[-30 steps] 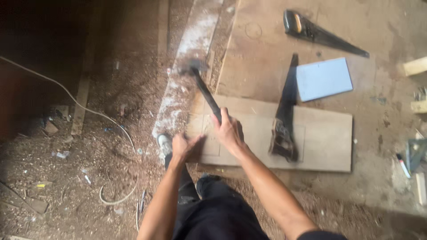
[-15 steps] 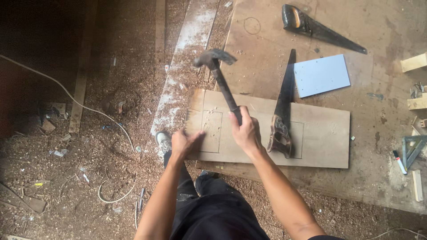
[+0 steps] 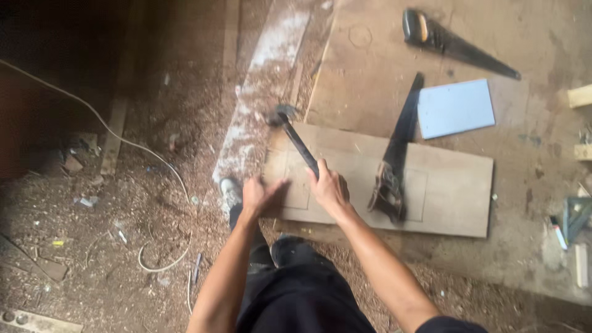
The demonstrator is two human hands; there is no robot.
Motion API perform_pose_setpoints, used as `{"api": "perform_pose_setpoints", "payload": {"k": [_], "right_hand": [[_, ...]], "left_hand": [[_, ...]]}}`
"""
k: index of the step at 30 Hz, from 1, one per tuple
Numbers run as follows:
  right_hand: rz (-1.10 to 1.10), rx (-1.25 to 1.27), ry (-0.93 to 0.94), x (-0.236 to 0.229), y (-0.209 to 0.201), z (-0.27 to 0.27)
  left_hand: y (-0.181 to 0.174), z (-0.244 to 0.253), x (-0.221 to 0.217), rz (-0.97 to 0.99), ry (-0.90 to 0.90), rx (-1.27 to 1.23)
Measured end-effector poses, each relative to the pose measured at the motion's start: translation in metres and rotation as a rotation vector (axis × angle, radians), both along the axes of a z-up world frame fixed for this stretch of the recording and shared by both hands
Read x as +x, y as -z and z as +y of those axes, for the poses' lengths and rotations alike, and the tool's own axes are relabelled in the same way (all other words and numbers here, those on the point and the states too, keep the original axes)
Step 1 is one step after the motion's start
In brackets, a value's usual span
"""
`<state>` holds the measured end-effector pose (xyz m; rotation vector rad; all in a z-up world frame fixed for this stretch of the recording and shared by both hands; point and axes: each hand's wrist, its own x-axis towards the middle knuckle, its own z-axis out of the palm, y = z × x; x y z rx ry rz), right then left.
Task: The person uses a hammer and chisel to carve a rectangular recess into a wooden plank. They then use a hand saw to cut along the marked lines of the plank. The person repeatedly switches between chiseling and sawing to shape the wood.
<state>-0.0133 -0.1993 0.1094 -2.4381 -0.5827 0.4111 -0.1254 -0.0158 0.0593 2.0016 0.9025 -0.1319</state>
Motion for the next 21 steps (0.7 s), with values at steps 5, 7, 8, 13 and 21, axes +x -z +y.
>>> {"api": "perform_pose_setpoints", "payload": {"k": [5,7,8,13,21], "right_hand": [[0.042,-0.037,0.087,-0.011,0.015,-0.026],[0.019,0.043,0.152,-0.004,0.027,-0.027],[0.004,0.080,0.173,-0.005,0.032,-0.028],[0.100,0.047,0.327,0.006,0.050,-0.028],[-0.007,0.061,0.375,0.008,0.076,-0.037]], "left_hand": [[-0.001,-0.007,-0.014,0.075,-0.034,-0.144],[0.005,-0.001,-0.001,0.088,-0.018,-0.149],[0.006,0.000,-0.002,0.053,-0.018,-0.164],[0.017,0.016,-0.023,0.012,-0.179,-0.248],[0.061,0.059,-0.045,0.028,-0.269,-0.415]]}}
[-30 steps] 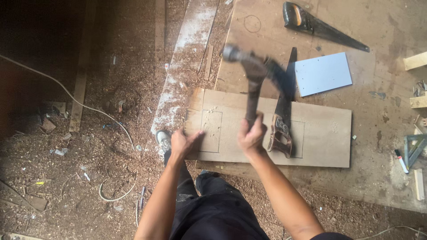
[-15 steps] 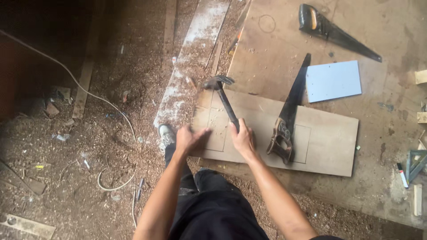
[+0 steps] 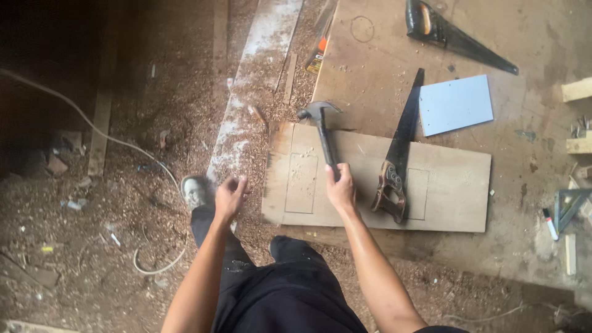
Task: The person uses a hammer and chisel to carve a rectangular recess into a wooden plank. They then use a hand saw to cut along the marked lines of the plank. The person repeatedly switches between chiseling and sawing to shape the wood.
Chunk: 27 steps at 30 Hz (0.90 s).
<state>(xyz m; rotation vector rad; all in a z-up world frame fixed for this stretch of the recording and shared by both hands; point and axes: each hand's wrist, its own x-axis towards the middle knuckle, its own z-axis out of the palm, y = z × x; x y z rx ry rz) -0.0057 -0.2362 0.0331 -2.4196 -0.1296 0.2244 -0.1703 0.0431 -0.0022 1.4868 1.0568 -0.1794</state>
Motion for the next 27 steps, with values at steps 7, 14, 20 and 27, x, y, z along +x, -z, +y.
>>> {"api": "perform_pose_setpoints", "payload": {"k": [7,14,20,27], "right_hand": [[0.018,-0.277,0.454,-0.021,-0.017,0.011],[-0.133,-0.506,0.571,-0.014,-0.064,0.125],[-0.282,-0.031,0.134,-0.033,-0.059,0.297],[0.261,0.128,0.235,0.009,0.040,0.360]], "left_hand": [[0.010,0.084,0.028,-0.033,0.327,-0.031],[-0.026,0.157,0.103,-0.127,0.619,0.104],[-0.036,0.179,0.150,-0.169,0.573,0.020],[0.010,0.234,0.184,-0.120,0.565,0.120]]}}
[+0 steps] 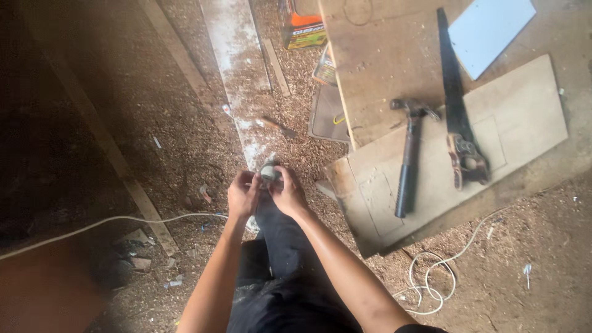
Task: The person uses a hammer and chisel to carve a rectangular recess into a wooden plank. They then use a hand saw to cut along the marked lines of the plank. The person repeatedly switches between chiseling and sawing to shape the wood.
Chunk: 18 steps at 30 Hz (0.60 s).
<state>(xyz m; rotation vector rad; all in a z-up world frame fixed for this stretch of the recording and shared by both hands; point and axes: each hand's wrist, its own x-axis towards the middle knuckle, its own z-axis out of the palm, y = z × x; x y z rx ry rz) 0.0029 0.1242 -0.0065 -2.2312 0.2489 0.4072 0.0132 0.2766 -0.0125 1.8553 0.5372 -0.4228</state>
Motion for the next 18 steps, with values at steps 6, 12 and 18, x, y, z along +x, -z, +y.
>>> {"api": "perform_pose_setpoints", "payload": {"k": [6,12,18], "right_hand": [[0.202,-0.023,0.115,0.037,0.175,0.029],[0.095,-0.084,0.168,0.051,0.309,0.065],[0.495,0.017,0.380,0.079,0.375,0.069]], "left_hand": [[0.098,0.027,0.055,0.017,0.036,0.047],[0.208,0.051,0.091,0.205,0.067,0.041],[0.305,0.086,0.102,0.142,0.064,-0.085]]}}
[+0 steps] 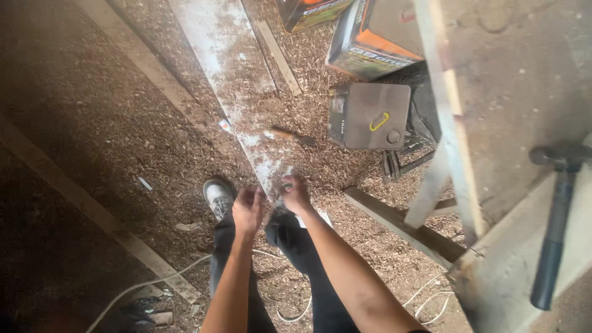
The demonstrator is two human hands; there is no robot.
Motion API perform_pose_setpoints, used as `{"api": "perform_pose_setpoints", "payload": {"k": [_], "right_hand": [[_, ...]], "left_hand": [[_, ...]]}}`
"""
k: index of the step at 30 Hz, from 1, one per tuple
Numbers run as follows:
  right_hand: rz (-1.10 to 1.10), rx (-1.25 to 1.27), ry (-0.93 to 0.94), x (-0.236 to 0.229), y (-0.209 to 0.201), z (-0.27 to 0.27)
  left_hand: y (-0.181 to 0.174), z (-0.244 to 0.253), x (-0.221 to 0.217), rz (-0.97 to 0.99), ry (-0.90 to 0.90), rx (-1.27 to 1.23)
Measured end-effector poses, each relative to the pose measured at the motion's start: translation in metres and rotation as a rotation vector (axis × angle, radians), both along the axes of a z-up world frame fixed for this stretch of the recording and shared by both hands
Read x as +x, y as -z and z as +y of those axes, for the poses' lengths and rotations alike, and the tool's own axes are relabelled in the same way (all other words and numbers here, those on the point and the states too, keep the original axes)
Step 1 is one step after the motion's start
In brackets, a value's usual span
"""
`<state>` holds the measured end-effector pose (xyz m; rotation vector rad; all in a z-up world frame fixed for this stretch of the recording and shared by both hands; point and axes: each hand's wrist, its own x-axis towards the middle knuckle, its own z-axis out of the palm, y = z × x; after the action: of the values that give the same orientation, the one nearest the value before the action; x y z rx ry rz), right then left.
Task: The person uses a hammer and chisel to carve a rectangular recess into a wooden plank. They then use a hand saw to cut along the marked lines of the plank. The person repeatedly switches between chiseling and sawing to shape the wood.
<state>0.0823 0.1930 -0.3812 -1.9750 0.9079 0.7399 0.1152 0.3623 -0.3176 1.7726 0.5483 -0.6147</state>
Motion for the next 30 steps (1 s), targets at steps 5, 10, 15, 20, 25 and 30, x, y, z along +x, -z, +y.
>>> {"api": "perform_pose_setpoints", "payload": {"k": [5,10,15,20,25,30], "right_hand": [[0.196,-0.100,-0.134,0.028,0.046,-0.001],[-0.018,-0.267,-0.351,0.052,0.126,0.008],[-0.046,-0.219,-0.323,0.066,0.217,0.004],[-0.086,-0.391,-0.349,0.110,0.292,-0.020],[0.237,-0.347,-0.342,0.081,0.325,-0.017],[-0.040,-0.651,-0.668,0.074,0.354,-0.024]], "left_hand": [[0.042,0.014,0.008,0.130,-0.008,-0.043],[0.077,0.010,0.035,0.175,-0.031,-0.009],[0.122,0.002,0.059,0.227,0.083,0.056],[0.147,-0.014,0.058,0.241,0.200,0.086],[0.155,-0.006,0.028,0.276,0.213,0.031],[0.179,-0.004,0.021,0.188,0.042,-0.217]]}}
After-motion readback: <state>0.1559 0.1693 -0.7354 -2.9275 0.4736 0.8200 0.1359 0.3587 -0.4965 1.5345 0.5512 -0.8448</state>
